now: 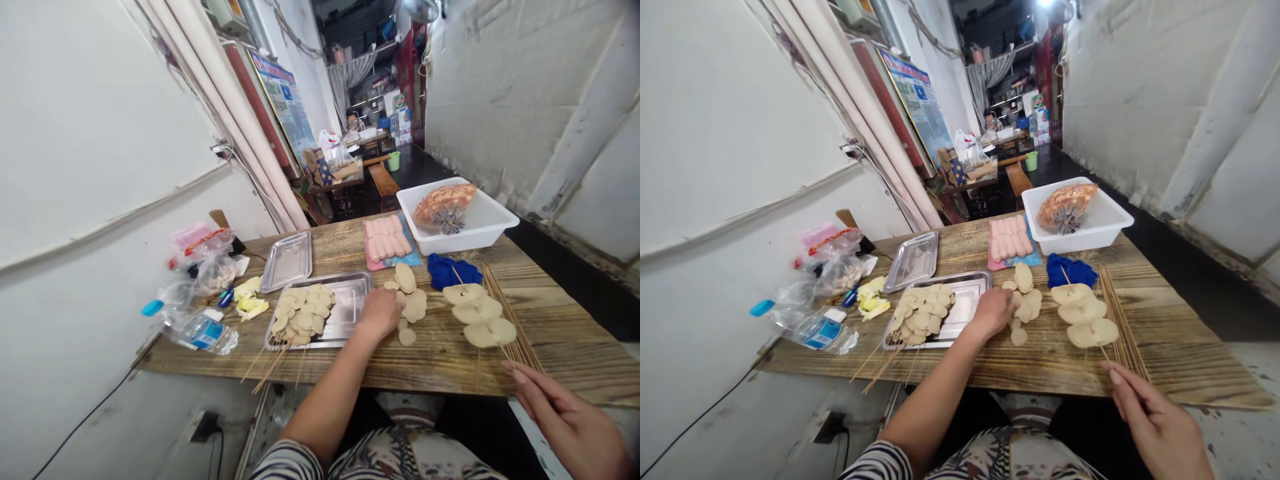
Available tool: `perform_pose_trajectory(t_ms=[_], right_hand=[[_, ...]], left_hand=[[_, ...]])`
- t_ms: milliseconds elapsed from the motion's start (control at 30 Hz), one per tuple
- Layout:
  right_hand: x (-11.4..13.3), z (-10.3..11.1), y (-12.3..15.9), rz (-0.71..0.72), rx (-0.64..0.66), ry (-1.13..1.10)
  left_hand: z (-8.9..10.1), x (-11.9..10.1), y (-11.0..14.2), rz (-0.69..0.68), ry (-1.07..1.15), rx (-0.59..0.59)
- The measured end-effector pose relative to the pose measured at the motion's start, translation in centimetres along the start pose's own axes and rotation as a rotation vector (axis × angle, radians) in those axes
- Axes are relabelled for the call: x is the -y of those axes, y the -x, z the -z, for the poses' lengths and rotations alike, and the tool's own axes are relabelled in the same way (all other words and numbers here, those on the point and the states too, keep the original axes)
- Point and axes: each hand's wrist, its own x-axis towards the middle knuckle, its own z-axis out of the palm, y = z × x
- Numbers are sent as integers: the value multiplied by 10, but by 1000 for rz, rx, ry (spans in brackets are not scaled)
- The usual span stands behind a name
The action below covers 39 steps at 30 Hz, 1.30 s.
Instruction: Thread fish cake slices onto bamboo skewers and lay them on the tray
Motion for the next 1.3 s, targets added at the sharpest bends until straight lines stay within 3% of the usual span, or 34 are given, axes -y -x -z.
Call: perform_pose_trajectory(t_ms=[267, 367, 500, 700, 900, 1000, 1100, 1300], right_hand=[[-8, 2, 1, 4, 32, 7], [-12, 2, 0, 35, 39, 33], [-13, 2, -1, 13, 53, -1], [-12, 4, 2, 19, 40, -9], [-20, -8, 6, 36, 47, -107], [-23, -15, 9, 20, 105, -156], [-25, -20, 13, 25, 157, -247], [-21, -25, 18, 81, 203, -247]], left_hand=[[-2, 6, -27, -62, -156, 124], [-2, 7, -33, -56, -198, 117], [-3, 5, -35, -9, -205, 122], [0, 4, -35, -81, -150, 144], [4, 7, -37, -79, -113, 283], [7, 6, -37, -80, -152, 292], [8, 6, -35, -35, -10, 265], [5, 4, -30, 257, 646, 243]])
